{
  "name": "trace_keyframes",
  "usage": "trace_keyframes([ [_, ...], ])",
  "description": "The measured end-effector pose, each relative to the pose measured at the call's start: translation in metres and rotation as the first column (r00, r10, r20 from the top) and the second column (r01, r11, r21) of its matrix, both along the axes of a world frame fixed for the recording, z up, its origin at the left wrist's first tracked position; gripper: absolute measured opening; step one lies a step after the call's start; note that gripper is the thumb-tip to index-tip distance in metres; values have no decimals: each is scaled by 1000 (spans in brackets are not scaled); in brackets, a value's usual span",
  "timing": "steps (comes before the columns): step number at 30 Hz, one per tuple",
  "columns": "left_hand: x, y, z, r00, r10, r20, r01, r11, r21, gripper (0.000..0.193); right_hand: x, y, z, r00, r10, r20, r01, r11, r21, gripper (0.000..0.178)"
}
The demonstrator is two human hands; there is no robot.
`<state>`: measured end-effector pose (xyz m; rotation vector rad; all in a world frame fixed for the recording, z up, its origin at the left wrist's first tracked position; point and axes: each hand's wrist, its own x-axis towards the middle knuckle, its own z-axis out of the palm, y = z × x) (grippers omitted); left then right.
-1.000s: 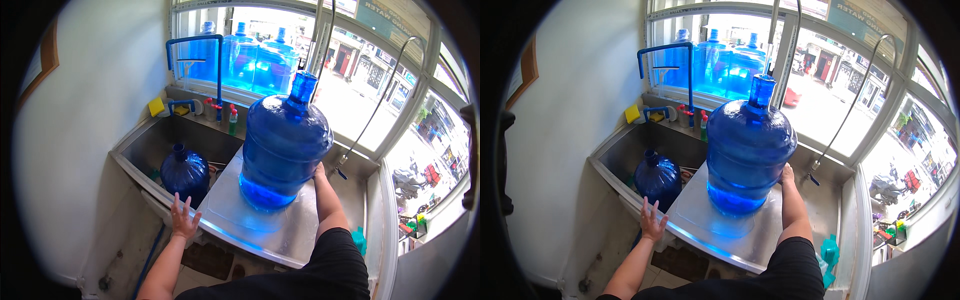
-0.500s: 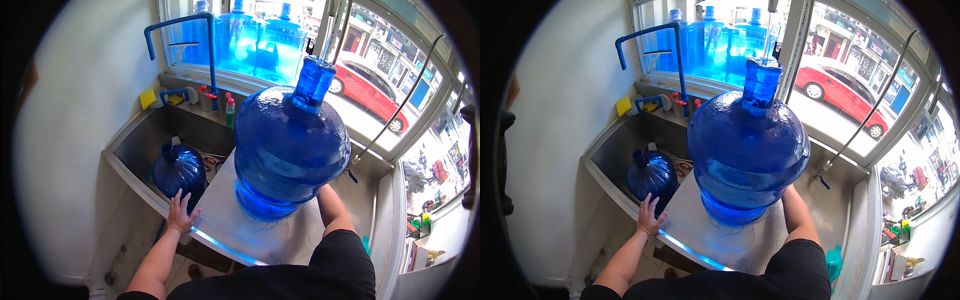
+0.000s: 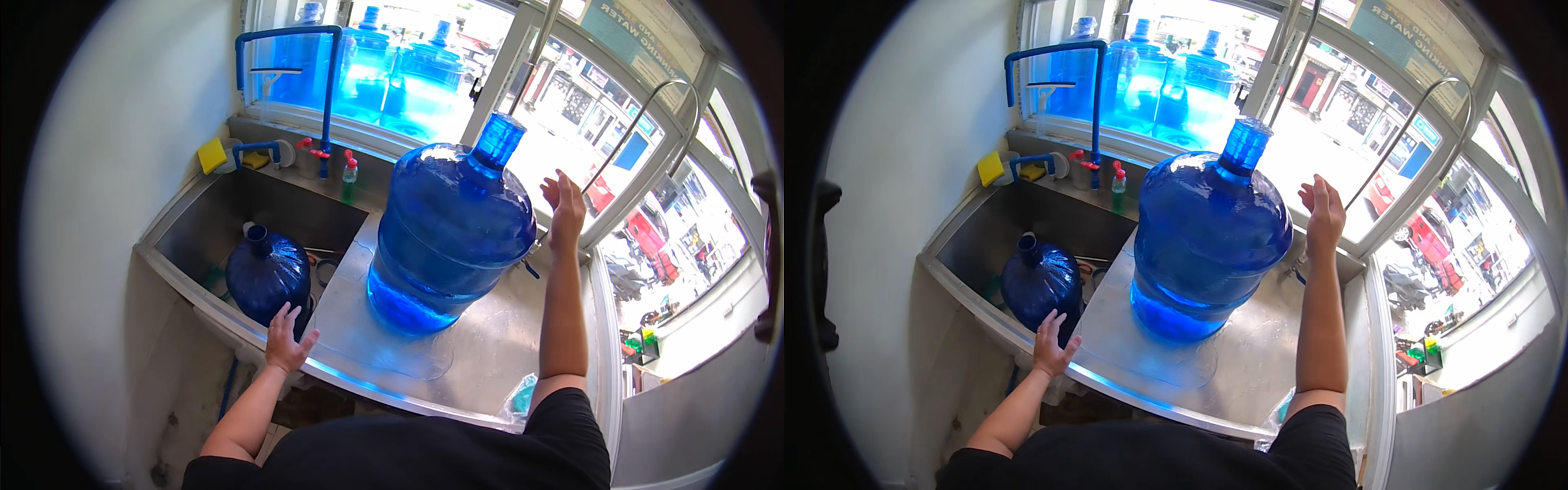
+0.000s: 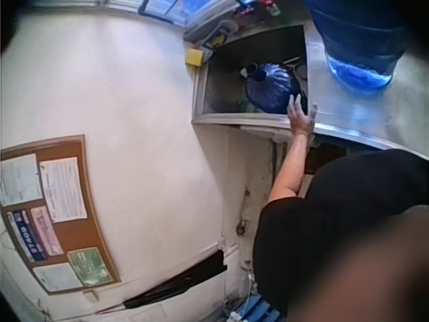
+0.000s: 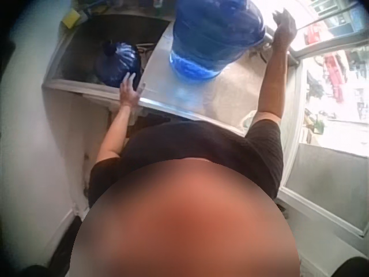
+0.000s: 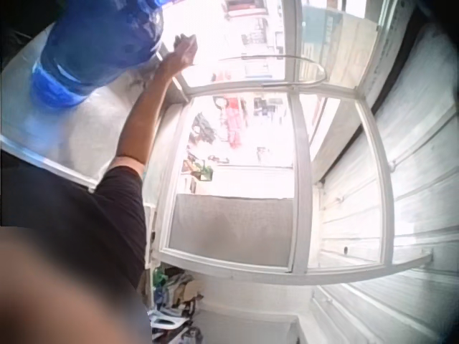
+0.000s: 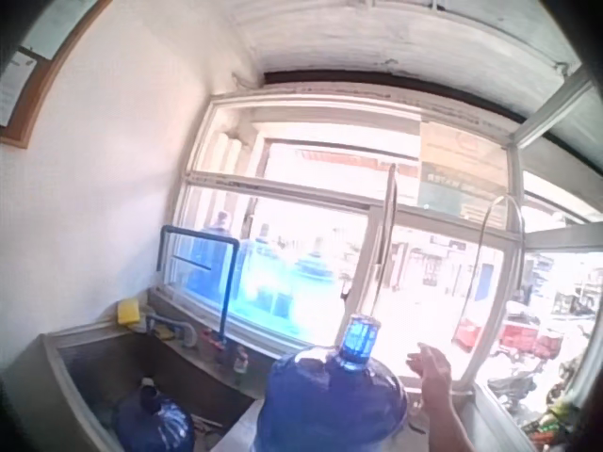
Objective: The person removes a plastic bag from a large blue water dispenser bottle, places the bottle on a stainless steel counter, and wipes the bottle and counter with a sponge and cloth. The person then dries the bottle with a cloth.
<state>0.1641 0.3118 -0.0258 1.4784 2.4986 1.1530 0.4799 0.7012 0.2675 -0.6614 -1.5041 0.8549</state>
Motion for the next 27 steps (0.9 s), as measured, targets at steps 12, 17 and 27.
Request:
trace_keyframes([
  [12, 26, 133, 73, 618, -456, 641, 664, 739, -115, 146, -124, -68, 73, 911, 40, 409, 17, 991, -135, 37],
  [17, 15, 149, 69, 516, -517, 683, 759, 646, -85, 150, -154, -94, 83, 889, -38, 457, 59, 998, -33, 24],
  [27, -14, 152, 56, 231, -481, 846, 575, 769, 280, 137, -304, -119, 94, 592, -228, 773, -34, 951, 307, 47],
])
